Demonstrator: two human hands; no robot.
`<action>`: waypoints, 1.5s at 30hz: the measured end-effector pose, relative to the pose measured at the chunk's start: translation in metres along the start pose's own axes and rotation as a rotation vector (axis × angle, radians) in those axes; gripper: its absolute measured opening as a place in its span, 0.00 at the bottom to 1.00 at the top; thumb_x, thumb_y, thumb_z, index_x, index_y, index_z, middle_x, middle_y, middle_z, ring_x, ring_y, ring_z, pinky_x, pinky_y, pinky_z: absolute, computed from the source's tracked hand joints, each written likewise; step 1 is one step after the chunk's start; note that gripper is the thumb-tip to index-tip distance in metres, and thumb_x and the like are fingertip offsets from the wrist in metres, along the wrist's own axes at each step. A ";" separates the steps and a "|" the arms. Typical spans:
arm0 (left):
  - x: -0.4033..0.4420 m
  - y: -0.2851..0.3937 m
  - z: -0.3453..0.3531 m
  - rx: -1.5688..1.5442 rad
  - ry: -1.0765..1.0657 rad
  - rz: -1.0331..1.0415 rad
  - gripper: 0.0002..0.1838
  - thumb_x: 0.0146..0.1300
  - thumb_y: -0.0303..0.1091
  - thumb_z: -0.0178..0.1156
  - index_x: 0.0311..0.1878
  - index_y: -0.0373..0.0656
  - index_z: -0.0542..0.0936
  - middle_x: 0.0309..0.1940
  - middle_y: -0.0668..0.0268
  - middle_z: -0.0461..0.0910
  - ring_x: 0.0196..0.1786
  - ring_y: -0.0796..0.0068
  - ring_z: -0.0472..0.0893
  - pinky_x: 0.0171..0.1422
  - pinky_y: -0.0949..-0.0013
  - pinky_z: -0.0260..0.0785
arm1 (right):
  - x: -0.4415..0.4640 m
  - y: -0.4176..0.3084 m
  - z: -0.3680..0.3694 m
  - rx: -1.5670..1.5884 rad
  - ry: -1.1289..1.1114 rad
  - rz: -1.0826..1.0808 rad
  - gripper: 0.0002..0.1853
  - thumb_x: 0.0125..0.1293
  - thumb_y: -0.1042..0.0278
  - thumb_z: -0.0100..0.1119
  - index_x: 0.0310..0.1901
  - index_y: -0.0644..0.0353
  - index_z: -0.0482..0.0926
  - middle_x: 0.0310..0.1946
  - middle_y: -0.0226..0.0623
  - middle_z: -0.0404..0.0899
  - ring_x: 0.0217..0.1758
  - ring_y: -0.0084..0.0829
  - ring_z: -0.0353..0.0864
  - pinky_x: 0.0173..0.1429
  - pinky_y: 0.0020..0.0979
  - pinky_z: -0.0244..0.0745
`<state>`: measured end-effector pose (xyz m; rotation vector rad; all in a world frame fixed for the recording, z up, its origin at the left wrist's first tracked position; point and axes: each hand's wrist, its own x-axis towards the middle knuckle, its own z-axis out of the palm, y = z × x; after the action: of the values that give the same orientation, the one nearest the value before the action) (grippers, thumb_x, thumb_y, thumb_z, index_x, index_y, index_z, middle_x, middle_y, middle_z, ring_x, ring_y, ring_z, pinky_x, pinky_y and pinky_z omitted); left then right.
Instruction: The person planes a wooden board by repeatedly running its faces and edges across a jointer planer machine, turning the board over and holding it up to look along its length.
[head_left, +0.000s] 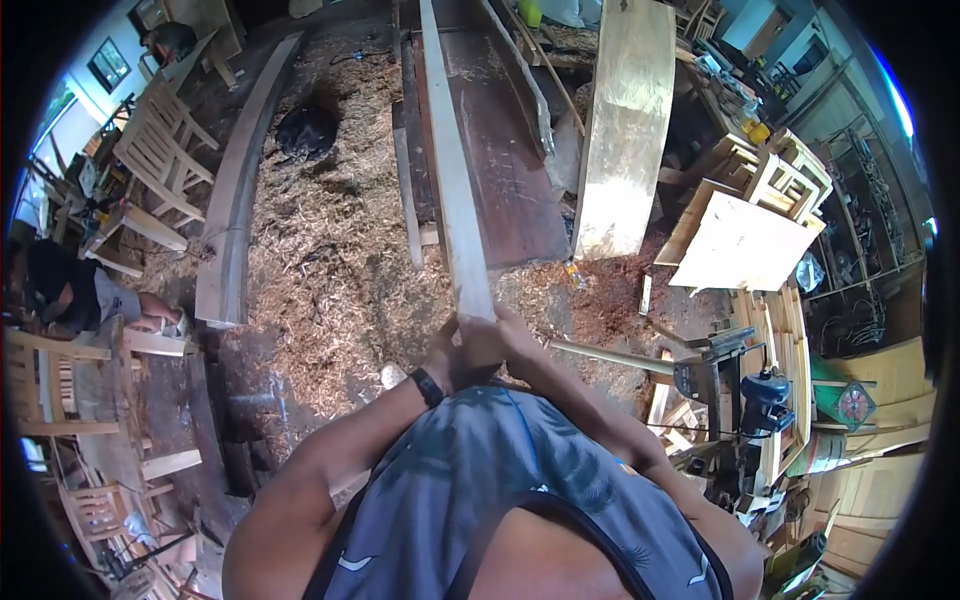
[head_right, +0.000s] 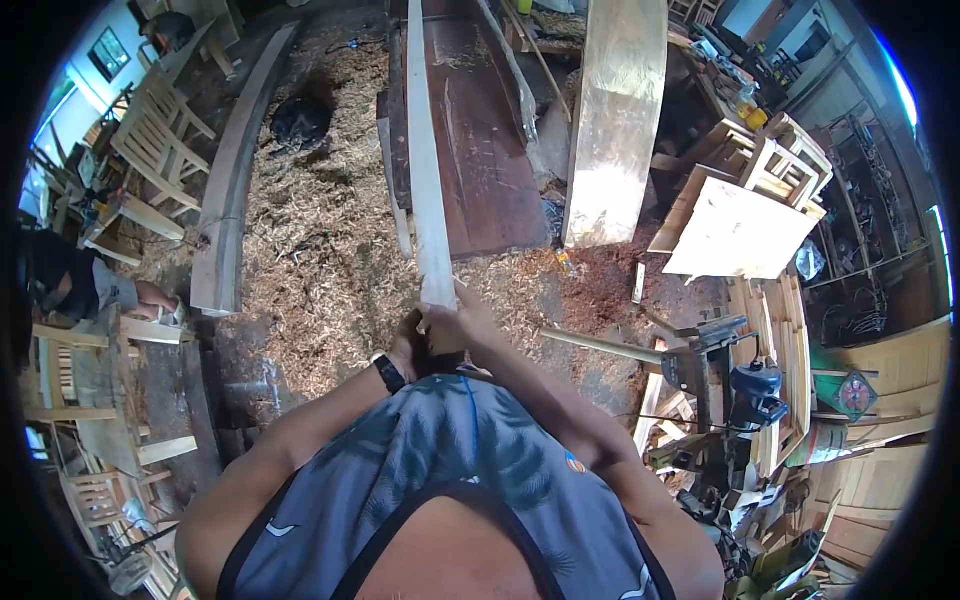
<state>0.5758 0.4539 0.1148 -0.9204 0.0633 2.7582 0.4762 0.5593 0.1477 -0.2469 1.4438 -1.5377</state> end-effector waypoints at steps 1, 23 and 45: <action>0.013 0.002 -0.022 0.023 -0.053 0.034 0.32 0.71 0.67 0.52 0.59 0.47 0.81 0.46 0.60 0.86 0.46 0.60 0.85 0.52 0.54 0.80 | 0.010 0.019 -0.006 -0.050 0.040 -0.096 0.27 0.65 0.61 0.73 0.62 0.60 0.76 0.41 0.36 0.86 0.41 0.28 0.86 0.45 0.31 0.80; -0.002 0.112 -0.077 0.517 0.037 0.430 0.33 0.71 0.66 0.59 0.58 0.44 0.80 0.41 0.69 0.84 0.39 0.72 0.84 0.45 0.68 0.80 | 0.013 0.000 0.059 0.059 -0.137 0.021 0.35 0.61 0.65 0.75 0.67 0.63 0.70 0.54 0.43 0.82 0.57 0.36 0.83 0.63 0.38 0.77; -0.221 0.315 -0.259 0.770 0.235 0.475 0.27 0.61 0.41 0.64 0.60 0.34 0.78 0.43 0.65 0.83 0.40 0.71 0.84 0.49 0.68 0.77 | 0.246 0.063 0.202 0.441 -0.102 0.676 0.26 0.78 0.45 0.53 0.64 0.60 0.72 0.54 0.48 0.81 0.55 0.43 0.82 0.63 0.46 0.78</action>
<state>0.8260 0.0733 0.0294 -1.0643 1.4237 2.5849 0.5256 0.2579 0.0390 0.3893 0.9309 -1.2064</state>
